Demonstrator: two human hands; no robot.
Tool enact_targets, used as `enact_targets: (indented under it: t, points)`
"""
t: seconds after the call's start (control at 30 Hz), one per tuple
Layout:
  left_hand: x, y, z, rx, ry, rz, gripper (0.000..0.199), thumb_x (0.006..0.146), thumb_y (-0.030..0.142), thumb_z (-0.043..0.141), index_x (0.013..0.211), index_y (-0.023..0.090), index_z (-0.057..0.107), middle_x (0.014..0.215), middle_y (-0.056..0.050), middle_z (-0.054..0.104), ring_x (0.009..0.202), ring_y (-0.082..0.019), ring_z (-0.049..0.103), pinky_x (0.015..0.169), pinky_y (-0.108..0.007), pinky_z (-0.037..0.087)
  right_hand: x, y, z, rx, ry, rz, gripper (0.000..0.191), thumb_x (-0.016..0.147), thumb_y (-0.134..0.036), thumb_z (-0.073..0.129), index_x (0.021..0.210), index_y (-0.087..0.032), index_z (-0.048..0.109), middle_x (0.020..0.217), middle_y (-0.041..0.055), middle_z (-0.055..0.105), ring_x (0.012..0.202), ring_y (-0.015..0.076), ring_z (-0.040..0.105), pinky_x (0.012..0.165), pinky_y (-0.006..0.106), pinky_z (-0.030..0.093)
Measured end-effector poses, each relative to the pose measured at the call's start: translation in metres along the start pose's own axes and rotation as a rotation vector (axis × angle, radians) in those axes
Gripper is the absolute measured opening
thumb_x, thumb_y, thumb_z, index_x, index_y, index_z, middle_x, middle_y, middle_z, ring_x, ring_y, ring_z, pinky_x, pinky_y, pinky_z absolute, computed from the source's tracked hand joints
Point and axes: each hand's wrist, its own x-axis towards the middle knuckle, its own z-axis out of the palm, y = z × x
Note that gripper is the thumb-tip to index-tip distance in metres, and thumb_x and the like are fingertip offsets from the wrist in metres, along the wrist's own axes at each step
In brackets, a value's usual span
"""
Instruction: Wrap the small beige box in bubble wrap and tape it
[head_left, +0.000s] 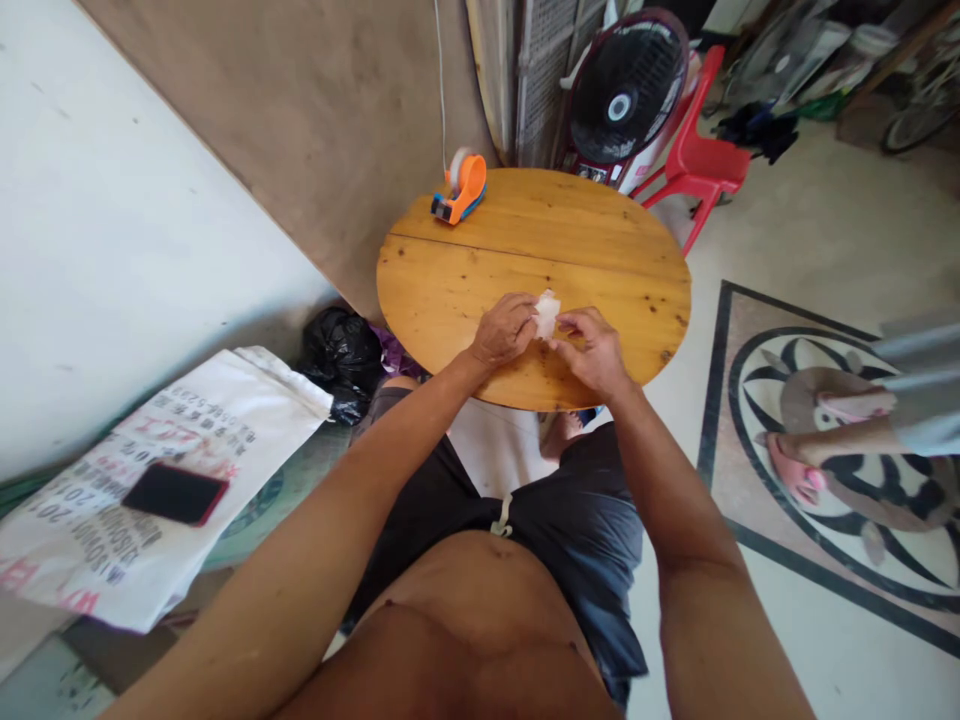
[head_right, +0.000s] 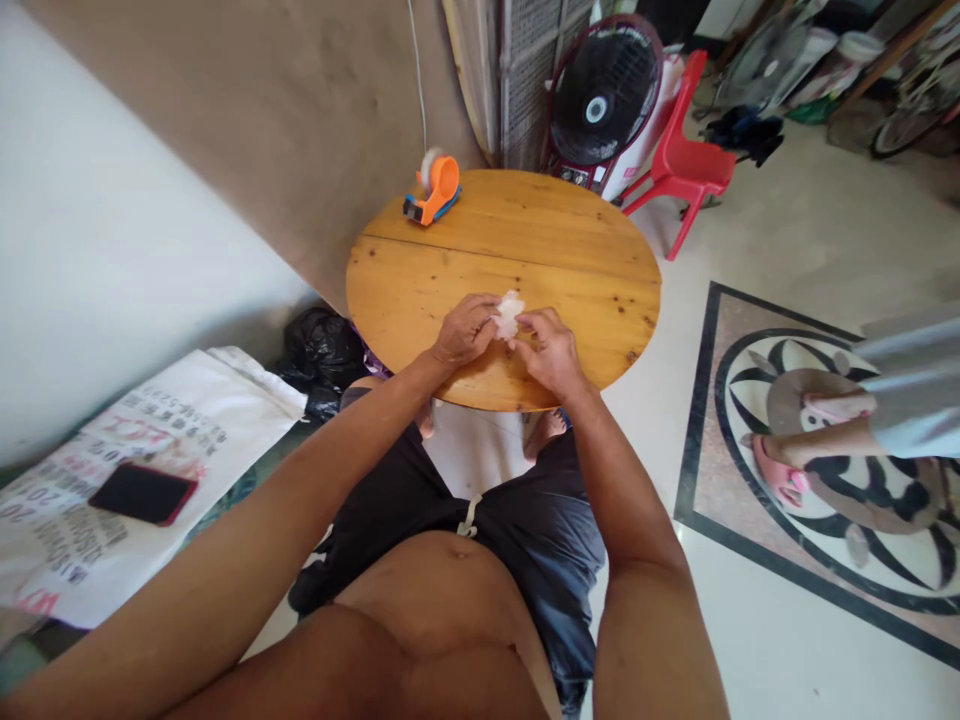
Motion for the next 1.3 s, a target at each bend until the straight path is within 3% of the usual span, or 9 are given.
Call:
enact_targets:
  t: [0.1, 0.3, 0.4, 0.6, 0.7, 0.87, 1.13, 1.3]
  points:
    - [0.0, -0.002, 0.001, 0.01, 0.01, -0.003, 0.027, 0.101, 0.029, 0.046, 0.102, 0.017, 0.07, 0.122, -0.015, 0.072, 0.123, -0.024, 0.064, 0.108, -0.046, 0.053, -0.009, -0.005, 0.01, -0.08, 0.039, -0.031, 0.022, 0.088, -0.04, 0.063, 0.1, -0.023, 0.07, 0.104, 0.0114, 0.07, 0.096, 0.0255, 0.065, 0.09, 0.042, 0.055]
    - [0.0, -0.002, 0.001, -0.019, 0.037, 0.002, 0.038, 0.106, 0.038, 0.04, 0.101, 0.016, 0.07, 0.119, -0.017, 0.072, 0.119, -0.024, 0.065, 0.107, -0.045, 0.055, 0.003, -0.016, 0.02, -0.095, 0.141, 0.013, 0.018, 0.091, -0.036, 0.057, 0.082, -0.025, 0.068, 0.091, 0.0092, 0.07, 0.095, 0.0255, 0.064, 0.09, 0.041, 0.053]
    - [0.001, -0.001, 0.001, -0.022, 0.034, -0.005, 0.039, 0.106, 0.04, 0.039, 0.102, 0.017, 0.07, 0.119, -0.016, 0.072, 0.12, -0.024, 0.065, 0.107, -0.046, 0.054, 0.01, -0.019, 0.018, 0.021, 0.167, 0.16, 0.016, 0.084, -0.036, 0.062, 0.073, -0.025, 0.065, 0.082, 0.005, 0.068, 0.084, 0.0228, 0.063, 0.085, 0.039, 0.053]
    - [0.005, -0.003, 0.006, 0.02, 0.038, -0.041, 0.029, 0.101, 0.039, 0.049, 0.099, 0.018, 0.069, 0.115, -0.015, 0.073, 0.115, -0.024, 0.067, 0.104, -0.044, 0.056, 0.025, -0.02, 0.016, 0.486, 0.115, 0.562, 0.022, 0.07, -0.044, 0.07, 0.069, -0.023, 0.061, 0.064, -0.0013, 0.061, 0.062, 0.0151, 0.057, 0.063, 0.029, 0.049]
    - [0.009, -0.004, 0.005, 0.055, 0.001, -0.036, 0.026, 0.098, 0.036, 0.053, 0.106, 0.017, 0.068, 0.115, -0.014, 0.074, 0.113, -0.025, 0.068, 0.103, -0.045, 0.056, 0.027, -0.022, 0.016, 0.575, 0.109, 0.644, 0.028, 0.064, -0.046, 0.075, 0.069, -0.023, 0.059, 0.064, -0.0014, 0.062, 0.062, 0.0143, 0.059, 0.058, 0.026, 0.048]
    - [0.017, -0.002, -0.004, 0.083, -0.103, -0.003, 0.029, 0.095, 0.032, 0.055, 0.117, 0.018, 0.067, 0.117, -0.013, 0.074, 0.111, -0.026, 0.068, 0.102, -0.045, 0.055, 0.025, -0.025, 0.015, 0.662, 0.119, 0.68, 0.033, 0.061, -0.047, 0.078, 0.072, -0.022, 0.06, 0.066, -0.0019, 0.063, 0.06, 0.012, 0.06, 0.054, 0.023, 0.049]
    - [0.028, -0.001, -0.006, -0.023, -0.196, -0.066, 0.019, 0.091, 0.026, 0.056, 0.092, 0.021, 0.073, 0.098, -0.009, 0.071, 0.098, -0.023, 0.067, 0.091, -0.039, 0.058, 0.031, -0.02, 0.021, 0.484, 0.111, 0.61, 0.027, 0.072, -0.045, 0.068, 0.064, -0.022, 0.057, 0.054, -0.003, 0.056, 0.051, 0.0114, 0.051, 0.05, 0.023, 0.042]
    - [0.034, -0.003, -0.004, 0.02, -0.22, -0.108, 0.017, 0.084, 0.024, 0.061, 0.094, 0.021, 0.074, 0.094, -0.007, 0.069, 0.092, -0.023, 0.067, 0.083, -0.036, 0.058, 0.035, -0.017, 0.026, 0.443, 0.118, 0.591, 0.025, 0.073, -0.044, 0.064, 0.062, -0.023, 0.054, 0.051, -0.0032, 0.053, 0.048, 0.0118, 0.046, 0.049, 0.025, 0.039]
